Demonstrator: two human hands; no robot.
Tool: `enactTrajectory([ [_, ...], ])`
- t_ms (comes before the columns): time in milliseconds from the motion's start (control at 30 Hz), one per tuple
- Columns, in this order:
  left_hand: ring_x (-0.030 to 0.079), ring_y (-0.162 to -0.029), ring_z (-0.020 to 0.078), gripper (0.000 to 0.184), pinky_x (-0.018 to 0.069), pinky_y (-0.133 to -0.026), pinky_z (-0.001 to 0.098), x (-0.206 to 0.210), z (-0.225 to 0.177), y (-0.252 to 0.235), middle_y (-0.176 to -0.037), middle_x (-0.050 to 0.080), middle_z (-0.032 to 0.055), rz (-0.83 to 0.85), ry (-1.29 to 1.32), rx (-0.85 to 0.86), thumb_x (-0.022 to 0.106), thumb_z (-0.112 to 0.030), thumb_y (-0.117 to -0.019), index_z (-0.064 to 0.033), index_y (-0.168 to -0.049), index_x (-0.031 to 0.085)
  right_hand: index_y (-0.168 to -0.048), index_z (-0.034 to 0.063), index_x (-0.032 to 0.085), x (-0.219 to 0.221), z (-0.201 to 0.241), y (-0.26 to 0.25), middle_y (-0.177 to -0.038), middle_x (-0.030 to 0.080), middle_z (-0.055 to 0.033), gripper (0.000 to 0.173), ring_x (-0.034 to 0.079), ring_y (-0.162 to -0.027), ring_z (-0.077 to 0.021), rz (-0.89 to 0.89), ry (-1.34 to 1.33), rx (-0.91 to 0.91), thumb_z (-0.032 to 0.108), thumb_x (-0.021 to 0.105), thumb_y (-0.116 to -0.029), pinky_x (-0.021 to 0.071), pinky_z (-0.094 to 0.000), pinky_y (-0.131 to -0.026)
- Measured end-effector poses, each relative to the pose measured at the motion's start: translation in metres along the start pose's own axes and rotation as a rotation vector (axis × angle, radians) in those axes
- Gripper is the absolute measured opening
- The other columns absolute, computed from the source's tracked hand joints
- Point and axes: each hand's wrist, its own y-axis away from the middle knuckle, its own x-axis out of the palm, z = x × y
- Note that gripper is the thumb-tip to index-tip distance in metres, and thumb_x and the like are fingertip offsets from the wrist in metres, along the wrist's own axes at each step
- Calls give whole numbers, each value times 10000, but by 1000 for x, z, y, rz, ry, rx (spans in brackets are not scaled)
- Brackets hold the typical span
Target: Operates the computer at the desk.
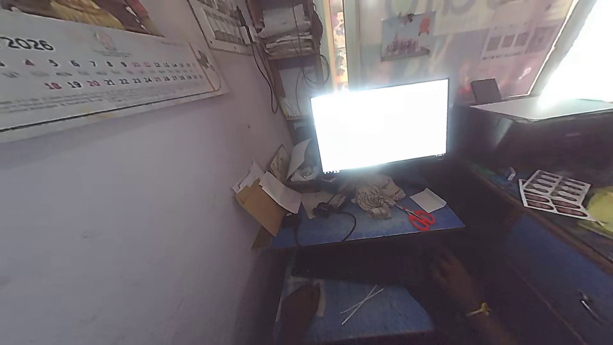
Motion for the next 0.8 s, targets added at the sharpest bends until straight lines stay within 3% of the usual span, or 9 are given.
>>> enactTrajectory([
  [200, 710, -1085, 321, 593, 543, -915, 566, -2, 0, -1, -1104, 753, 136, 25, -3, -11, 355, -551, -1064, -105, -1125, 742, -1393, 138, 647, 8, -8, -2, -1471, 559, -189, 437, 571, -1330, -367, -82, 29, -66, 296, 593, -990, 499, -514, -1081],
  [400, 713, -1071, 323, 602, 547, -908, 553, -1, 0, 0, -1082, 751, 147, 11, -1, 4, 353, -543, -1069, -83, -1098, 740, -1394, 96, 639, 6, -8, 0, -1500, 532, -205, 455, 540, -1364, -385, -45, 7, -53, 302, 585, -992, 466, -533, -1114],
  [800, 719, -1046, 322, 615, 554, -890, 549, 5, 4, 2, -1050, 756, 140, -42, 8, 25, 346, -548, -1063, -86, -1051, 752, -1401, 111, 635, 4, -5, 2, -1518, 507, -211, 445, 508, -1394, -382, 17, 2, -1, 318, 582, -1011, 446, -529, -1134],
])
